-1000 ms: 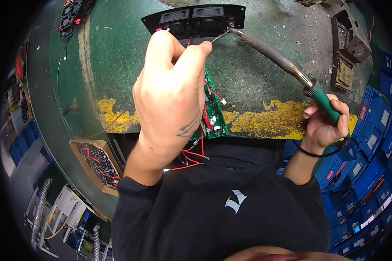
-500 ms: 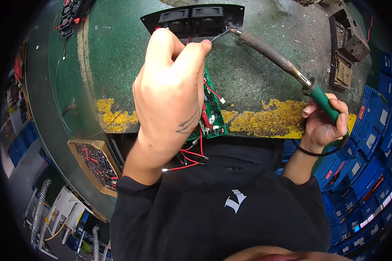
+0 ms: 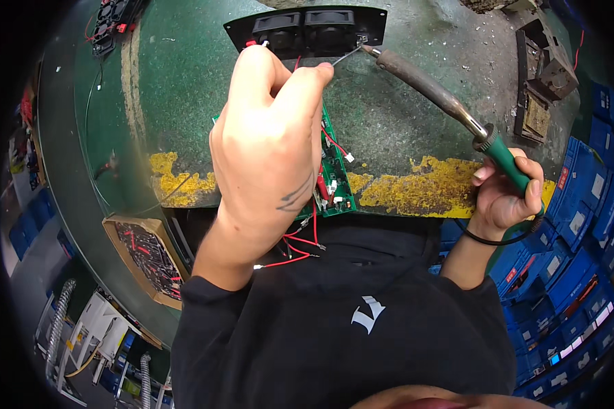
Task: Soldering wires onto cooling fans and then connecting the wires to a printed circuit board.
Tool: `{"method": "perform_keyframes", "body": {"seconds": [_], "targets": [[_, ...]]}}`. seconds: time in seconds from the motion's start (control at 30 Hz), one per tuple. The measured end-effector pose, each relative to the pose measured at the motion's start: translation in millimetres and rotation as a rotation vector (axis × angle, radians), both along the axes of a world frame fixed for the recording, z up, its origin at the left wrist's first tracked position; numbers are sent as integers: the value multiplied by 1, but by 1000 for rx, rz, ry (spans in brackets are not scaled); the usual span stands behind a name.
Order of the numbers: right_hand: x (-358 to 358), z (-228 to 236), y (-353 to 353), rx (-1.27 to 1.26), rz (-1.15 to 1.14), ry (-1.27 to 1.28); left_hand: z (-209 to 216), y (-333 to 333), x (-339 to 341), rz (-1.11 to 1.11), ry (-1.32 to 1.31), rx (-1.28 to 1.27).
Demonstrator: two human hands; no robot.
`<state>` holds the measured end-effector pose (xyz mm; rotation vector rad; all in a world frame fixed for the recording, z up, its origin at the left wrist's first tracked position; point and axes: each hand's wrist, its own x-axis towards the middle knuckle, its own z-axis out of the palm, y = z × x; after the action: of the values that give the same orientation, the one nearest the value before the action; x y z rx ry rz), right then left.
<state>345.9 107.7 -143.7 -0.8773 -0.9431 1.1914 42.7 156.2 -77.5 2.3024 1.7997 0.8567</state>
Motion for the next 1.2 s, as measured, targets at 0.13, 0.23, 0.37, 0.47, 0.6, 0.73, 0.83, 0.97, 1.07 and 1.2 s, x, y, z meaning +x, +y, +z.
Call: {"method": "perform_keyframes", "body": {"seconds": [0.13,0.23,0.37,0.47,0.6,0.73,0.83,0.97,1.07,1.2], "targets": [[-1,-1,0,0,3,-5,-7,0,0,-1,7,11],[-1,-1,1,6,14,0,-8,0,0,-2,7,30],[-1,0,0,-1,0,21,-3,0,0,5,25,2],[0,-1,0,8,14,25,-1,-3,-1,-3,12,1],[0,-1,-1,-5,-15,59,8,-11,-4,-1,-13,-47],[3,-1,-3,-27,-57,103,26,-23,-17,8,-113,-191],[3,0,-4,-33,-76,112,51,-34,-48,71,-99,-338],[0,1,-2,-30,-59,135,81,-59,-112,292,-212,-531],[5,1,-1,4,-38,135,64,-67,-151,480,-321,-574],[3,-3,-3,2,-70,196,40,-74,-185,334,360,-429]]}}
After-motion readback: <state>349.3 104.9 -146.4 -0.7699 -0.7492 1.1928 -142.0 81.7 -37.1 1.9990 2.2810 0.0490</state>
